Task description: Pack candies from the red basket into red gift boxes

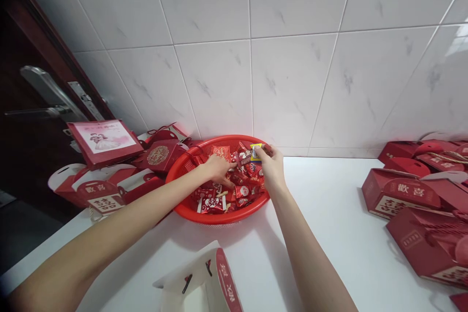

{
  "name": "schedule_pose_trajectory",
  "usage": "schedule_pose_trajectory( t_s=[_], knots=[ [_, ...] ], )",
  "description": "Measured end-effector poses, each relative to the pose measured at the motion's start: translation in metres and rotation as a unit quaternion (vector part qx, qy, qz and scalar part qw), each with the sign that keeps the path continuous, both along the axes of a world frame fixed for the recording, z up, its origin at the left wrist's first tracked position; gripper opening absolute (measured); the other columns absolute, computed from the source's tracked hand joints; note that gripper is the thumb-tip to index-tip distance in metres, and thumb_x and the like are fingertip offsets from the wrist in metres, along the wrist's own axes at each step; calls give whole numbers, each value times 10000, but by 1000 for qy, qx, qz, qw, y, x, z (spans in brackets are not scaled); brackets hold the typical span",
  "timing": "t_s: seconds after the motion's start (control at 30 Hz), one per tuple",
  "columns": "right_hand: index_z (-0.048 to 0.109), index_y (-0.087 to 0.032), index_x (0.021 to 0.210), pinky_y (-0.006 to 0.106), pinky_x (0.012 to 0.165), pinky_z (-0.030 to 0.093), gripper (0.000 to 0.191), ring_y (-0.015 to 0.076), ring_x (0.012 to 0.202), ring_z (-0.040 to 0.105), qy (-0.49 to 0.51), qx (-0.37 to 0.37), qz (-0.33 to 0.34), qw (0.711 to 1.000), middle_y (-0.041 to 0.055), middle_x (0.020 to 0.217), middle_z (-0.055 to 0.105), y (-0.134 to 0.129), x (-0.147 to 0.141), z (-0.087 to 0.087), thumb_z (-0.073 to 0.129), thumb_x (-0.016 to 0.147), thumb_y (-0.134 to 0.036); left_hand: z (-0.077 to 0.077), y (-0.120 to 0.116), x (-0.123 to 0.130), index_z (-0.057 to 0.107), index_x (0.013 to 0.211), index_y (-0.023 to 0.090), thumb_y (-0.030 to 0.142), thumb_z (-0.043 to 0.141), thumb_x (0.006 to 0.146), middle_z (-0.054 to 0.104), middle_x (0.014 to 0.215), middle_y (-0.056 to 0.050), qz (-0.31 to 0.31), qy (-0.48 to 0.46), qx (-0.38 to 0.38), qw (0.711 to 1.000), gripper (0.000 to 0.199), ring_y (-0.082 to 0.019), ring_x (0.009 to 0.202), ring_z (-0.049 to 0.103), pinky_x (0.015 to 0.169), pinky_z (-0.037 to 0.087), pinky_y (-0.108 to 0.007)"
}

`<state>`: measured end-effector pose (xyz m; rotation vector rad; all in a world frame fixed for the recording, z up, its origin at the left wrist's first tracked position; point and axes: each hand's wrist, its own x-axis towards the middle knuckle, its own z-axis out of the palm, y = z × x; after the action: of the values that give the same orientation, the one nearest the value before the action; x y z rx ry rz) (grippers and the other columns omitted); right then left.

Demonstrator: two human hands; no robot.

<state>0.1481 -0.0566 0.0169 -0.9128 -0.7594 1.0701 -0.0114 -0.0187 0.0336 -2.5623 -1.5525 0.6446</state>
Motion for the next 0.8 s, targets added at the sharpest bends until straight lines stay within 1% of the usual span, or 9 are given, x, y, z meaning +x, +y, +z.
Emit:
schedule_pose_trajectory(
  t_s=[0.07, 0.1, 0.17, 0.23, 0.3, 0.43, 0.53, 0.67, 0.8],
  knots=[
    [646, -178, 713, 264, 598, 475, 336, 151, 697, 582, -6, 1, -3, 1000, -4, 722, 631, 0, 0, -1, 809, 515, -394, -1, -1, 0, 493, 1459, 178, 602, 786, 681, 700, 1220, -219, 6, -9, -9, 1000, 934, -421, 1150, 638, 1041, 404, -524],
    [645, -179, 718, 267, 600, 475, 344, 152, 697, 582, -10, 2, -4, 1000, -3, 726, 632, 1, 0, -1, 813, 516, -401, -1, -1, 0, 532, 1425, 177, 605, 778, 687, 704, 1215, -214, 10, -9, -11, 1000, 888, -414, 1149, 640, 1049, 397, -512],
    [642, -181, 725, 272, 601, 478, 362, 153, 690, 581, -17, 6, -3, 1000, -3, 723, 633, 1, 0, -1, 825, 518, -415, -1, -2, 0, 652, 1281, 146, 587, 680, 799, 716, 1186, -214, 17, -2, -10, 1000, 654, -393, 1140, 649, 1057, 390, -492],
    [639, -182, 728, 275, 599, 483, 379, 155, 683, 584, -15, 7, -1, 1000, -5, 713, 636, 2, 0, -2, 839, 512, -420, -3, -2, 1, 709, 1166, 115, 482, 542, 923, 721, 1167, -220, 24, 3, -3, 1000, 470, -373, 1134, 656, 1067, 371, -492],
    [642, -181, 727, 276, 597, 489, 383, 158, 684, 589, -9, 7, -3, 1000, -4, 710, 644, 2, 0, -2, 848, 503, -413, -7, 0, 2, 677, 1225, 108, 365, 512, 941, 713, 1185, -225, 30, 2, 8, 1000, 418, -369, 1143, 651, 1087, 333, -520],
    [643, -179, 723, 283, 606, 496, 364, 164, 701, 593, -11, 8, -3, 1000, 3, 720, 640, 3, 1, -3, 831, 510, -407, -16, 5, 5, 535, 1413, 116, 380, 581, 892, 685, 1233, -244, 44, -1, 17, 999, 586, -407, 1189, 617, 1121, 247, -591],
    [623, -186, 724, 289, 616, 488, 359, 165, 699, 587, -21, 10, -2, 1000, -3, 712, 620, 3, 1, -4, 815, 526, -417, -17, 7, 5, 570, 1392, 159, 476, 615, 854, 680, 1251, -222, 45, 1, 8, 999, 626, -415, 1234, 580, 1145, 212, -591],
    [622, -184, 707, 282, 618, 477, 336, 156, 683, 578, -9, 8, 3, 1000, -9, 692, 613, 2, 0, -2, 797, 518, -399, -12, 5, -3, 596, 1375, 308, 532, 703, 761, 616, 1363, -156, 32, -10, -51, 998, 663, -408, 1313, 499, 1128, 293, -552],
    [636, -180, 709, 281, 625, 482, 325, 157, 688, 588, 1, 8, 7, 1000, -4, 704, 634, 1, -1, -1, 797, 511, -381, -10, 4, -14, 648, 1296, 385, 448, 782, 701, 439, 1549, -83, 41, -74, -100, 991, 613, -414, 1381, 425, 1115, 352, -539]
  ],
)
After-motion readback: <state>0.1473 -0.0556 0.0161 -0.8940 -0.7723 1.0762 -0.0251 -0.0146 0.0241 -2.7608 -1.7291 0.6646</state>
